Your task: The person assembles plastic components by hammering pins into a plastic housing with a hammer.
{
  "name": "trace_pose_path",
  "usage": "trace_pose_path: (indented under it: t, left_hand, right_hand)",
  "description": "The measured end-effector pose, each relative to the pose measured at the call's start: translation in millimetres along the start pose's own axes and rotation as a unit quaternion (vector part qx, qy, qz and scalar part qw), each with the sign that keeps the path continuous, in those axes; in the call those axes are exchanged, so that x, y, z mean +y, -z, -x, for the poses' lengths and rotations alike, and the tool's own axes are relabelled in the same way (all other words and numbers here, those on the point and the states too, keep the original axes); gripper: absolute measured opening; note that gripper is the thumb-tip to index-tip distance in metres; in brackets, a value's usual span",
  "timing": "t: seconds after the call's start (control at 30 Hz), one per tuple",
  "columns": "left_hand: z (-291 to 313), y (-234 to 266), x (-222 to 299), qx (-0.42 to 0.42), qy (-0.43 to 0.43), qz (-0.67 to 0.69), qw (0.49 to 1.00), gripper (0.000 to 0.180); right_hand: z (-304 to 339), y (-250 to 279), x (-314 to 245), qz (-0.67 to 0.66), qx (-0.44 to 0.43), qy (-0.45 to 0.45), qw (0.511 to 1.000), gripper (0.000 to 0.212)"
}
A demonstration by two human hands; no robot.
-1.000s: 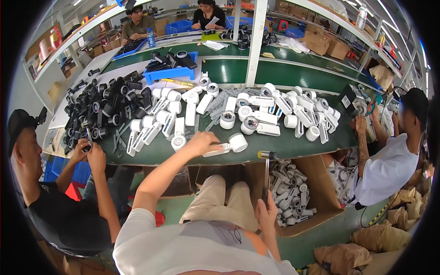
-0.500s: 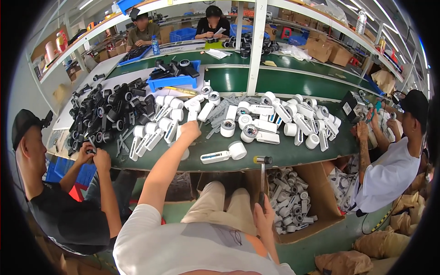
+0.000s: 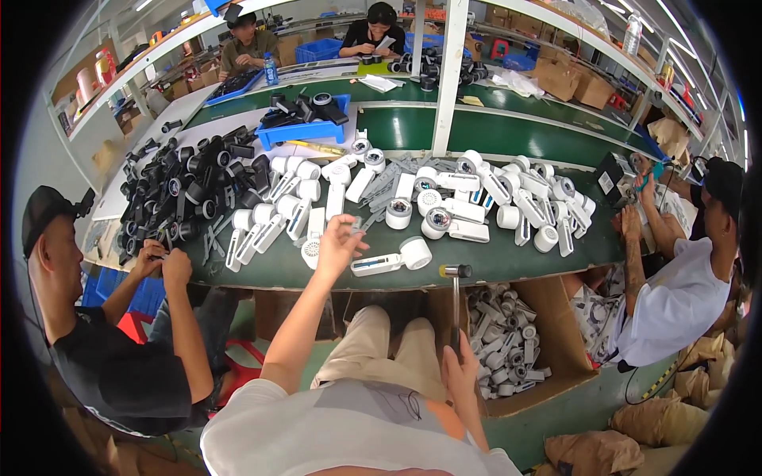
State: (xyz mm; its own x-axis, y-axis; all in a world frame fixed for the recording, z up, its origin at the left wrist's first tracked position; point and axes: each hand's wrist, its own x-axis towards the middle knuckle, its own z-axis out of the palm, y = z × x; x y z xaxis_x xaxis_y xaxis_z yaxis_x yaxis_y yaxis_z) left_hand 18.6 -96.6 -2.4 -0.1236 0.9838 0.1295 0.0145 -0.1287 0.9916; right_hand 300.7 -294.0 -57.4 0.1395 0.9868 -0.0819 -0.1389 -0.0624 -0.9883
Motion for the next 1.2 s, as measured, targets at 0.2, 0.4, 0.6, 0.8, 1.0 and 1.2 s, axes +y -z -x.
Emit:
trace_pose_path:
  t: [0.2, 0.4, 0.6, 0.8, 1.0, 1.2]
  left_hand:
    - [33.9, -22.8, 9.9, 0.011, -0.242, -0.361, 0.901, 0.021]
    - [42.8, -33.2, -13.3, 0.011, -0.298, -0.374, 0.878, 0.024]
    - [35.9, -43.9, -17.8, 0.036, -0.3, -0.368, 0.879, 0.022]
    - [35.7, -37.2, -19.1, 0.008, -0.305, -0.363, 0.881, 0.02]
    - [35.1, -32.4, -12.9, 0.036, -0.316, -0.422, 0.849, 0.021]
    - [30.8, -29.5, -30.4, 0.011, -0.148, -0.257, 0.955, 0.018]
  right_hand:
    - [1.1, -5.3, -2.0, 0.014, -0.001, 0.011, 1.0, 0.045]
    - [4.2, -7.8, -1.7, 0.002, 0.001, 0.008, 1.0, 0.043]
    - [3.0, -11.6, -2.1, 0.025, -0.004, 0.021, 0.999, 0.042]
    - [-2.1, -15.8, -0.6, 0.034, -0.012, 0.01, 0.999, 0.046]
    - [-25.8, -29.4, -18.2, 0.187, -0.057, 0.07, 0.978, 0.048]
    - [-45.0, -41.6, -33.9, 0.313, -0.075, 0.165, 0.932, 0.049]
